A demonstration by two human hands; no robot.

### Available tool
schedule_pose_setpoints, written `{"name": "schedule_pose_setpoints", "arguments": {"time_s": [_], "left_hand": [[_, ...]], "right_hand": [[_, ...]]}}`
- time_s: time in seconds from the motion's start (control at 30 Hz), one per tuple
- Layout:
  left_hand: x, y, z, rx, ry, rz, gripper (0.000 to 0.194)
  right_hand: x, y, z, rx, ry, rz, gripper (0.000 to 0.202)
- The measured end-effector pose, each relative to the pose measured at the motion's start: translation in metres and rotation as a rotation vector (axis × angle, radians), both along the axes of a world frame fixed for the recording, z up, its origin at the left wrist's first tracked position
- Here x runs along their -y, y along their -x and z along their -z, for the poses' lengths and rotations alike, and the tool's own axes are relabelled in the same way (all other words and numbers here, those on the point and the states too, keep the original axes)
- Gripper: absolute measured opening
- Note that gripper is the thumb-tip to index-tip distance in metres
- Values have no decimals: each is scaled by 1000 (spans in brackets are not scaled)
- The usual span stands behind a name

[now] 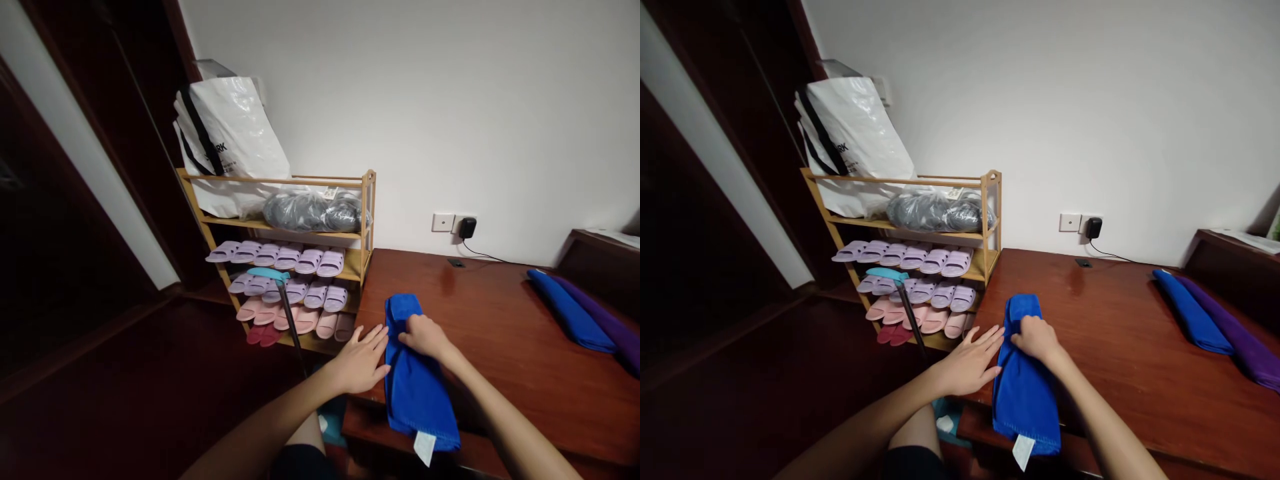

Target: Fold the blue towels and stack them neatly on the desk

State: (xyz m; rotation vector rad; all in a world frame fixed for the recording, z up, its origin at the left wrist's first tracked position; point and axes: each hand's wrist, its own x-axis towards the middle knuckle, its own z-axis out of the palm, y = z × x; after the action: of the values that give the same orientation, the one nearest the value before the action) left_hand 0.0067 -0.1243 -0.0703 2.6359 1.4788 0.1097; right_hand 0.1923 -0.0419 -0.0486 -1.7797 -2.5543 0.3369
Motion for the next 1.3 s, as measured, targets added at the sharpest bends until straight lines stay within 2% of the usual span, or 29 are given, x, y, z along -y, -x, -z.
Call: {"name": "schedule_pose_setpoints", "arguments": {"time_s": [0.17, 0.27, 0.33, 0.43, 0.53, 0.6, 0.7, 0.77, 0.9, 1.13, 1.3], "left_hand": [[6, 8, -9, 8, 118, -51, 64], [6, 17, -11, 43, 134, -62, 63], [4, 21, -11, 56, 153, -75, 64], [0, 15, -13, 95, 143, -130, 60], [-6, -9, -10, 132, 24, -162, 55], [-10, -28, -5, 134, -75, -157, 56], [-15, -47, 5, 122, -133, -138, 55], [-18, -49, 11, 109, -96, -120, 55], [-21, -39, 16, 84, -38, -123, 57], [-20, -24, 15, 69, -73, -184, 55], [-21, -14, 18, 59, -96, -174, 54]], "right_hand": [[-23, -93, 12, -5, -37, 155, 23], [-18, -141, 26, -10, -48, 198, 16], [-11, -159, 34, -18, -55, 200, 16], [-2, -160, 40, -41, -134, 201, 26], [3, -134, 46, -134, -360, 101, 41], [6, -110, 54, -184, -435, -1, 50], [10, -86, 68, -167, -323, -78, 64], [10, -86, 74, -137, -242, -81, 71], [7, -114, 79, -113, -227, -19, 78], [8, -194, 89, -62, -289, 45, 75], [6, -244, 98, -47, -330, 132, 75]]}}
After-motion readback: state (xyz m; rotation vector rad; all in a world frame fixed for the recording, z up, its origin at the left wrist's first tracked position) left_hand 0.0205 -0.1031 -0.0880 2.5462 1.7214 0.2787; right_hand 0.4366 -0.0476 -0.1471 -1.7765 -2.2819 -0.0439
